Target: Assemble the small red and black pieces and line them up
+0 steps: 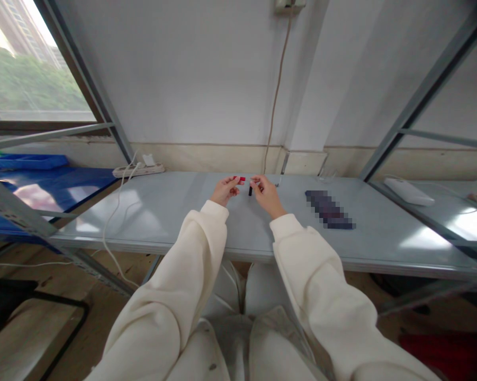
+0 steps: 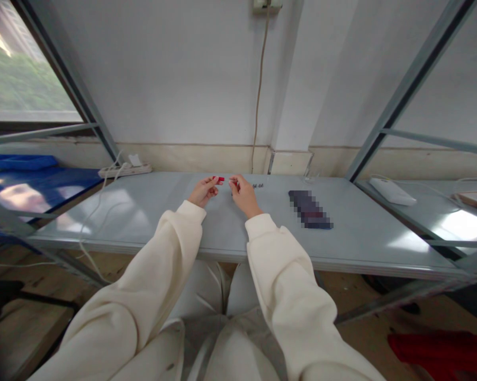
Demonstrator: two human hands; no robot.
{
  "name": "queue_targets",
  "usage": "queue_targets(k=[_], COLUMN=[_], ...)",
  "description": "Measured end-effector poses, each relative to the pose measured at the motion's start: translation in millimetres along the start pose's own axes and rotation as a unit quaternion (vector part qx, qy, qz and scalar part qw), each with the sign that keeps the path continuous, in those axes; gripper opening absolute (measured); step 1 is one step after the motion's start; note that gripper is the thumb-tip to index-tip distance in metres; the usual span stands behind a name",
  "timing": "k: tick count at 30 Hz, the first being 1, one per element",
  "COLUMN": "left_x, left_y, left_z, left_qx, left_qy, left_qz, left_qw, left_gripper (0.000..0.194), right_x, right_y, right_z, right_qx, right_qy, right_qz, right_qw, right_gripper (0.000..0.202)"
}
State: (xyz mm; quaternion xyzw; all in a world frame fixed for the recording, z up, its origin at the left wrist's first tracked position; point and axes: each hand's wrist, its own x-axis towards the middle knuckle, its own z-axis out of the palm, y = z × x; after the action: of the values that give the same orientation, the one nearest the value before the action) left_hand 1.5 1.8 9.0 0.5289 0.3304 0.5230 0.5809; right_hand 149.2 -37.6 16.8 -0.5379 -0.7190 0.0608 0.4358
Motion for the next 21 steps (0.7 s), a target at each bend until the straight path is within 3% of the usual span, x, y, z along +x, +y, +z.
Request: queue_targets(k=[6,10,15,21], left_x=[-3.7,-1.1,6.1,1.4], left_y=[3.5,2.6,-6.5,-23.2], left_z=[4.7,4.4,3.1,18.6], left_qx=[-0.017,-0.010,0.057,0.258], left_qy=[-0.017,0.043,0.099,0.038], left_qz=[0.013,0.040,0.083,0.109], left_qw=[1.000,0.998,0.990,0.959], left_gripper=[0.033,0.035,0.033,0.021], right_x=[0.1,-0.8,-5.0,-8.8], right_y=[4.2,10.7,17.8,26.0], right_z=[0.9,0.5,-0.6,-2.0], right_qx=[-0.037,-0.078,-0.105,-0.154], right_qy=[-0.030,-0.007,0.014,-0.054], right_qz=[-0.038,-0.065,0.019,0.128], right_qw=[0.998,0.995,0.994,0.978], right_gripper=[0.028,0.020,0.018,0.015])
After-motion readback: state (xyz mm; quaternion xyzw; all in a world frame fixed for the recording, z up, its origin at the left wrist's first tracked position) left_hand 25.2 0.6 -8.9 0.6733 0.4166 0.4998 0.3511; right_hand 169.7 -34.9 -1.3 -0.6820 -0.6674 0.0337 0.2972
